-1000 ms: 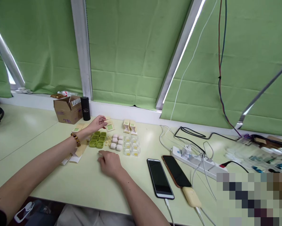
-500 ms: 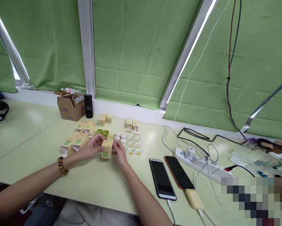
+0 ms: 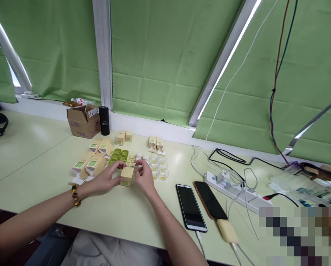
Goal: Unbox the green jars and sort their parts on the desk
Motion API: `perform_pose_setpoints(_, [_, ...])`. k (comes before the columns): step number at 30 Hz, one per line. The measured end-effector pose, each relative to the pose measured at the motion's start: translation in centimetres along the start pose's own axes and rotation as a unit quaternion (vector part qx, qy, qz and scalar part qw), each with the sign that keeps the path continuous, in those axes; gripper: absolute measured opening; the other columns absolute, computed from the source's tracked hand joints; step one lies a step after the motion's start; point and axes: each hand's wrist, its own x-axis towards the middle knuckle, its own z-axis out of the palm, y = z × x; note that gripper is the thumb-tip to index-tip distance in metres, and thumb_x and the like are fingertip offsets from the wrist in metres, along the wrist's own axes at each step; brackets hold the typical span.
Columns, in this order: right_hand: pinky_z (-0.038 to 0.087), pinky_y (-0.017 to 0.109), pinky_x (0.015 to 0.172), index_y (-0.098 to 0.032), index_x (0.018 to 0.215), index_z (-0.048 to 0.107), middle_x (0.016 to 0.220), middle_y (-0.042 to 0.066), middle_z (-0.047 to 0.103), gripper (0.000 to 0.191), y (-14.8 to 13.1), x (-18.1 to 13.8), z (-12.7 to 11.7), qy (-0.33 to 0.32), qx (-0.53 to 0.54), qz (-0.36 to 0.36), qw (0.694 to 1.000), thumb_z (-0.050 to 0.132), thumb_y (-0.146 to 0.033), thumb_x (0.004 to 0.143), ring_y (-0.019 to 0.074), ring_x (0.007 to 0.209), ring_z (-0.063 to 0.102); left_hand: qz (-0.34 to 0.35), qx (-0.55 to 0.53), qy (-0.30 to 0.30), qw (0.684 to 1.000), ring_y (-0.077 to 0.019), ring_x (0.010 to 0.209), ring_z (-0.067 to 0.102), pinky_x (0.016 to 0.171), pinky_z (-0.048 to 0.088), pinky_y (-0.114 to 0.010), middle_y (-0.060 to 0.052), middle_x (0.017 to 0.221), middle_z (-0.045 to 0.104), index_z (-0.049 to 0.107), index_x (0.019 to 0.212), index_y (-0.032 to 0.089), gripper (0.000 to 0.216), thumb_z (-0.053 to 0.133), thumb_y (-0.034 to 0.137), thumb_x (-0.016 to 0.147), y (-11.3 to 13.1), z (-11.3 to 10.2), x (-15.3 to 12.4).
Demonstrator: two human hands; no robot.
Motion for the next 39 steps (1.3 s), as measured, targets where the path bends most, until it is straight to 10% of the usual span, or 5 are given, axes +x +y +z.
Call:
perform_pose_setpoints(10, [0.051, 0.032, 0.068, -0.033, 0.146, 0.039, 0.124, 0.006, 0.046, 0.078, -1.3, -1.5, -2.0, -0.171, -0.121, -0.024, 0.977, 0.067, -0.015, 0.075, 0.0158, 0.080, 0.058, -0.002, -0.001, 0.016, 1.000, -0.0300, 0.135, 0.054, 0.112, 0.049, -0.047, -0.011, 0.149, 0.050, 0.046, 0.141, 0.028, 0.055, 0.067, 0.027, 0.090, -0.3, 0.1, 0.0])
perform_pose_setpoints(19, [0.040, 0.029, 0.064, -0.024, 0.120, 0.056, 0.082, -0.003, 0.047, 0.036, 1.6, -1.6, -1.6, 0.009, -0.117, -0.047, 0.992, 0.054, -0.019, 0.085, 0.0159, 0.068, 0.049, 0.010, 0.018, 0.066, 0.998, -0.0224, 0.098, 0.065, 0.097, 0.053, -0.045, -0.012, 0.136, 0.055, 0.049, 0.136, 0.025, 0.043, 0.062, 0.034, 0.096, -0.7, 0.1, 0.2])
perform_pose_setpoints(26, [0.042, 0.025, 0.059, -0.025, 0.120, 0.056, 0.103, 0.002, 0.059, 0.049, 1.2, -2.0, -2.0, -0.020, -0.067, -0.062, 0.996, 0.051, -0.012, 0.073, 0.0136, 0.069, 0.053, 0.018, 0.061, 0.072, 0.995, -0.0264, 0.110, 0.063, 0.098, 0.052, -0.044, -0.011, 0.131, 0.059, 0.047, 0.139, 0.025, 0.056, 0.058, 0.013, 0.086, -1.3, 0.2, 0.0])
perform_pose_setpoints(39, [0.057, 0.032, 0.070, -0.026, 0.141, 0.046, 0.127, 0.010, 0.059, 0.072, 0.6, -3.2, -0.5, -0.072, -0.079, -0.108, 0.988, 0.054, -0.007, 0.072, 0.0238, 0.102, 0.063, -0.020, 0.208, 0.065, 0.976, -0.0319, 0.095, 0.057, 0.083, 0.044, -0.043, -0.008, 0.100, 0.063, 0.055, 0.098, 0.022, 0.045, 0.079, 0.057, 0.080, 0.2, 1.6, -0.4])
